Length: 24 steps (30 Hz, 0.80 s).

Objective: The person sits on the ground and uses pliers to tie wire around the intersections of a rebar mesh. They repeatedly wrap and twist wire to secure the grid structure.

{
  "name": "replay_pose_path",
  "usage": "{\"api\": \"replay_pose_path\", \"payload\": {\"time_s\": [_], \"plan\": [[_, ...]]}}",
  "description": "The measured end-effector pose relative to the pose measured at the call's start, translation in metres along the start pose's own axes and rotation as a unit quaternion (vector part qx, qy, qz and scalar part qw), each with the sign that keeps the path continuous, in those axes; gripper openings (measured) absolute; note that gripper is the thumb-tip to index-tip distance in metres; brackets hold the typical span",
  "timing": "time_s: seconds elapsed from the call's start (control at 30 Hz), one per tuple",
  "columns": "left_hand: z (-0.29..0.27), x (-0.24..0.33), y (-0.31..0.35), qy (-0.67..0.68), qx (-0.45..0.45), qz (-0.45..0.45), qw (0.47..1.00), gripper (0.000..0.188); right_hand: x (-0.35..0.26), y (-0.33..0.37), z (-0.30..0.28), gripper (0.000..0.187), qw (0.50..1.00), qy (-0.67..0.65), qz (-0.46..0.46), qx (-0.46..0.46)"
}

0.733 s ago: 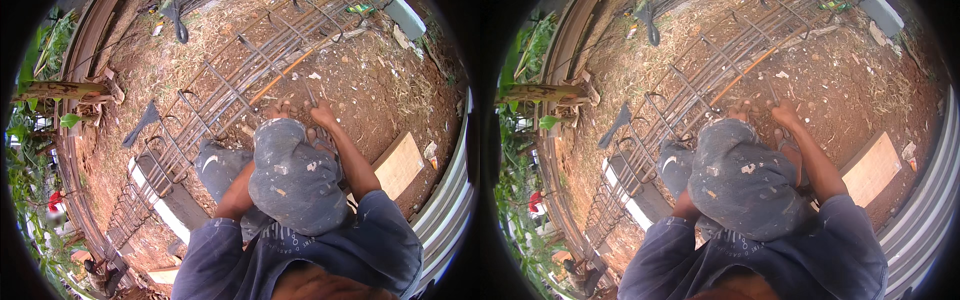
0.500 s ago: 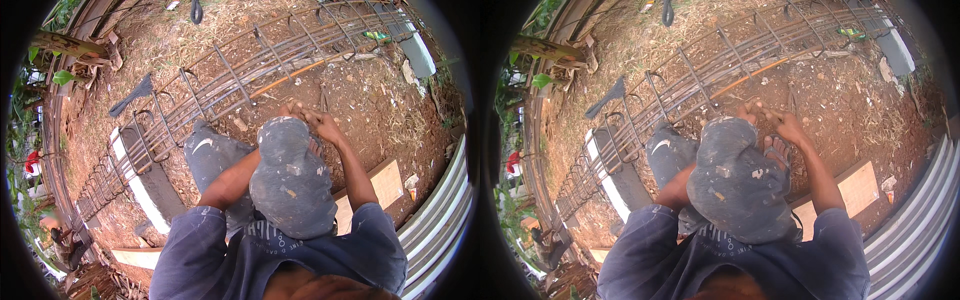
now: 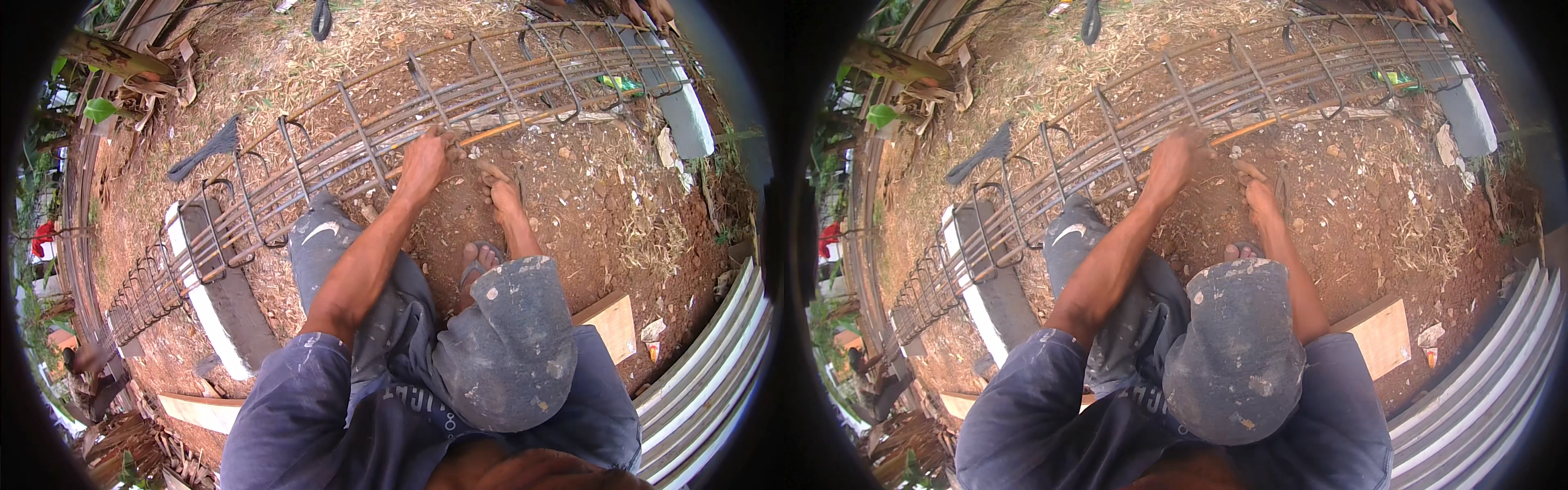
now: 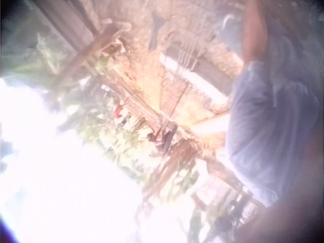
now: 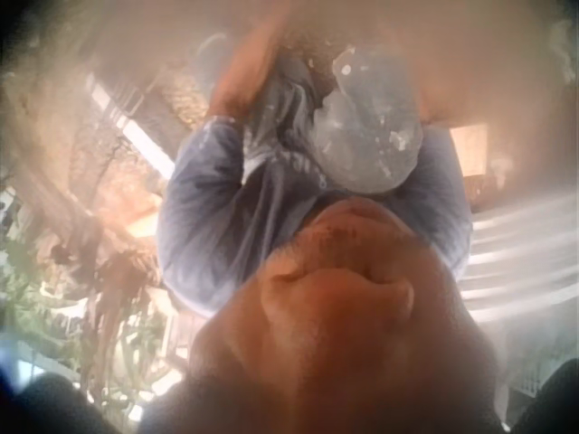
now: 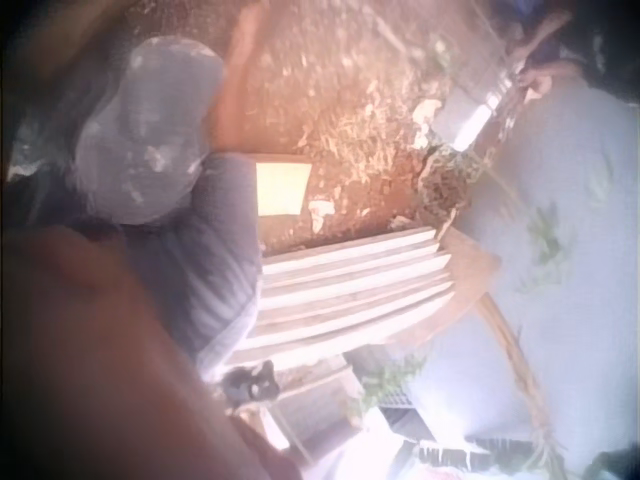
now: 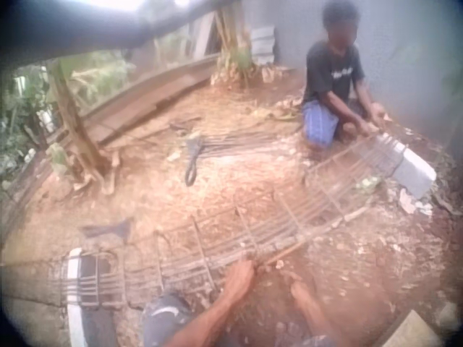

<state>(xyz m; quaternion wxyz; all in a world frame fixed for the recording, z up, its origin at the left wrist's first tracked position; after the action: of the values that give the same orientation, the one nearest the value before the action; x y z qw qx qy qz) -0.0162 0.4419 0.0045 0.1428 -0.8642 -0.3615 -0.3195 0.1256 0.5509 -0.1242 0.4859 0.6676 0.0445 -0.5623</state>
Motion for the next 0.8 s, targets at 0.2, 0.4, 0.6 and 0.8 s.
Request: {"api": "replay_pose_path", "payload": {"time_s": [0.2,0.4,0.6,0.8], "plan": [[0.0,0.001,0.006,0.042,0.075,0.047,0.995,0.041,0.002,-0.041,0.036,0.024,0.991,-0.1,-0.042,-0.074],[-0.002,0.006,0.005,0.016,0.077,0.05,0.996,0.045,-0.013,-0.057,0.047,0.022,0.977,-0.153,-0.075,-0.127],[-0.006,0.0,0.01,0.096,0.068,0.018,0.993,0.053,-0.033,-0.047,0.067,0.033,0.97,-0.067,-0.071,-0.223],[-0.006,0.0,0.004,0.009,0.099,0.06,0.993,0.054,-0.045,-0.054,0.067,0.035,0.965,-0.028,-0.095,-0.241]]}}
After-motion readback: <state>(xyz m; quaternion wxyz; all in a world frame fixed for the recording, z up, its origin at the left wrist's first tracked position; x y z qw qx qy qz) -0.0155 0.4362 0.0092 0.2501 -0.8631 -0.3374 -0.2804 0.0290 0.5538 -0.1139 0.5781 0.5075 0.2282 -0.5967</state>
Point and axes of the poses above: each hand's wrist, its own y-axis away from the middle knuckle, its own z-axis out of the palm, x = y × z, the point moved 10 cm from there along -y, towards the middle knuckle, and after that the axes turned 1 degree about x, right-handed, at the moved point
